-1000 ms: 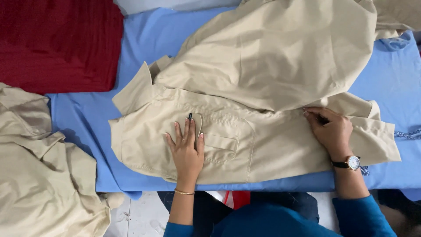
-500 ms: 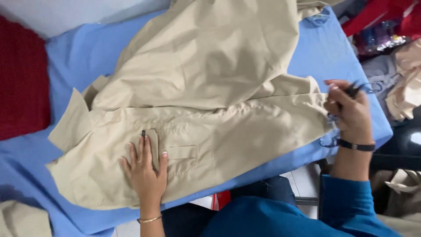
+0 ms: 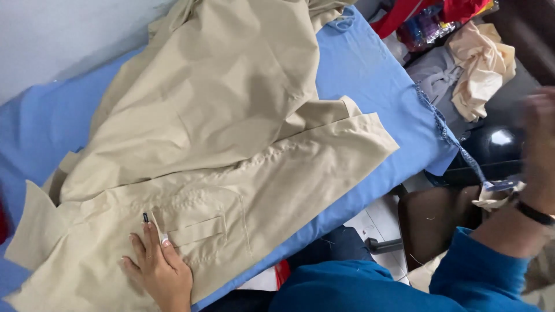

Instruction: The person uses a seam ripper to cut and remove threads and seams from a beige garment laid out on a blue table. They manipulate the fabric to access different areas, including the collar and pockets, and remove small pieces of thread.

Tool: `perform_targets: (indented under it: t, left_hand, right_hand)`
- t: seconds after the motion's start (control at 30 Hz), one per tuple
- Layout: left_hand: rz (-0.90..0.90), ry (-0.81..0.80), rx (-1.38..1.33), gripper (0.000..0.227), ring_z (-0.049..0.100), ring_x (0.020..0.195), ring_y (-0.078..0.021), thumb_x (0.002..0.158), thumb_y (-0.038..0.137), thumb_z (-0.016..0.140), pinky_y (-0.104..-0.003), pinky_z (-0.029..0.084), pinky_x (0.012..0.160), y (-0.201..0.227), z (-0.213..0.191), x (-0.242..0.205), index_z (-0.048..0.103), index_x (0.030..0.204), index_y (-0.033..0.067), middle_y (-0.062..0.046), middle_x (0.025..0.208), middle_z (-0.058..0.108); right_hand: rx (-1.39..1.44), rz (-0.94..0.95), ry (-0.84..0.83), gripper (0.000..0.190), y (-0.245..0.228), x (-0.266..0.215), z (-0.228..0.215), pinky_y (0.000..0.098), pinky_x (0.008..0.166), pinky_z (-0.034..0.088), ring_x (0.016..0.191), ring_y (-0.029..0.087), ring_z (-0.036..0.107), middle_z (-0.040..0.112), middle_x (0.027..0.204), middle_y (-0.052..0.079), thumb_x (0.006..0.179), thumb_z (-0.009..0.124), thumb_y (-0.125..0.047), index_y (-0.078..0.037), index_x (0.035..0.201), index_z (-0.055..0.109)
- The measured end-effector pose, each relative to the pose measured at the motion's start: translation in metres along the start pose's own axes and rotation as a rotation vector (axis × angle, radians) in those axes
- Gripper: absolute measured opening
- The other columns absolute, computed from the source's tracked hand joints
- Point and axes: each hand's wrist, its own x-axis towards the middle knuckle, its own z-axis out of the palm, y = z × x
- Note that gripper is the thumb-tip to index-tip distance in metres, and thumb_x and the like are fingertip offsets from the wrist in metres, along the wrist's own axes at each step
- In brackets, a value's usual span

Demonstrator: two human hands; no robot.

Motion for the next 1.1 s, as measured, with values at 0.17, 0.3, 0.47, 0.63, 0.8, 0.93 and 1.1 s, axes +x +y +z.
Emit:
perform_targets:
  t: [0.17,0.3,0.47,0.63,0.8,0.93,1.1]
  left_hand:
    - [-0.254,0.126,-0.422,0.047,0.048,0.136,-0.0583,0.120,0.022,0.033,-0.052,0.037,0.116,-0.009,-0.010,-0.010,0.058,0.149,-0.0053,-0.024,0.147,0.060]
    - [-0.468,0.076,-0.504,0.035,0.046,0.071,-0.0257,0.121,0.021,0.048,-0.039,0.041,0.072,-0.027,-0.031,-0.017,0.063,0.098,0.0012,-0.014,0.073,0.054]
    - [-0.292,0.098,-0.493,0.026,0.062,0.134,-0.0304,0.104,0.012,0.068,-0.037,0.052,0.103,0.008,-0.070,0.015,0.073,0.128,0.0019,-0.026,0.136,0.068]
    - [0.028,0.031,-0.441,0.047,0.043,0.150,-0.0435,0.098,0.019,0.070,-0.054,0.042,0.115,0.028,-0.056,0.054,0.062,0.141,0.0027,-0.018,0.146,0.061]
    - [0.138,-0.294,-0.347,0.085,0.014,0.156,-0.0482,0.089,0.061,0.058,-0.072,0.018,0.117,0.049,-0.023,0.097,0.039,0.159,0.0148,-0.017,0.170,0.025]
    - [0.003,-0.480,-0.231,0.081,0.023,0.155,-0.0440,0.093,0.064,0.053,-0.067,0.013,0.121,0.055,-0.007,0.106,0.037,0.160,0.0203,-0.013,0.169,0.031]
    - [0.040,-0.317,-0.164,0.064,0.037,0.152,-0.0361,0.095,0.061,0.057,-0.062,0.024,0.121,0.043,0.011,0.091,0.050,0.148,0.0253,-0.005,0.162,0.043]
  right_hand:
    - [-0.376,0.078,-0.994,0.059,-0.244,-0.121,0.084,0.0354,0.079,0.048,0.079,0.020,0.060,0.075,0.108,0.008,0.086,0.075,-0.043,-0.013,0.137,0.069]
    - [-0.129,-0.053,-0.937,0.049,-0.247,-0.138,0.098,0.0309,0.064,0.037,0.071,0.012,0.048,0.057,0.079,0.002,0.079,0.087,-0.032,-0.010,0.121,0.076]
    - [0.246,-0.480,-1.179,0.008,-0.262,-0.135,0.056,0.0188,0.056,0.041,0.061,0.001,0.055,0.073,0.071,-0.006,0.080,0.083,-0.013,-0.014,0.076,0.077]
    - [0.092,-0.356,-2.018,0.014,-0.259,-0.136,0.060,0.0224,0.061,0.064,0.065,0.010,0.080,0.087,0.073,0.002,0.083,0.076,-0.006,-0.009,0.088,0.089]
    - [-0.964,-0.494,-1.145,0.027,-0.260,-0.149,0.085,0.0340,0.075,0.054,0.073,0.020,0.071,0.077,0.075,-0.006,0.086,0.058,-0.025,-0.035,0.085,0.083]
    - [0.046,-0.572,-0.835,0.027,-0.286,-0.161,0.133,0.0368,0.074,0.052,0.079,0.025,0.069,0.074,0.093,0.001,0.081,0.086,-0.030,-0.024,0.107,0.080]
    - [0.103,-0.790,-0.699,0.046,-0.280,-0.175,0.215,0.0442,0.078,0.057,0.082,0.031,0.068,0.068,0.108,-0.004,0.073,0.091,-0.041,-0.030,0.116,0.078]
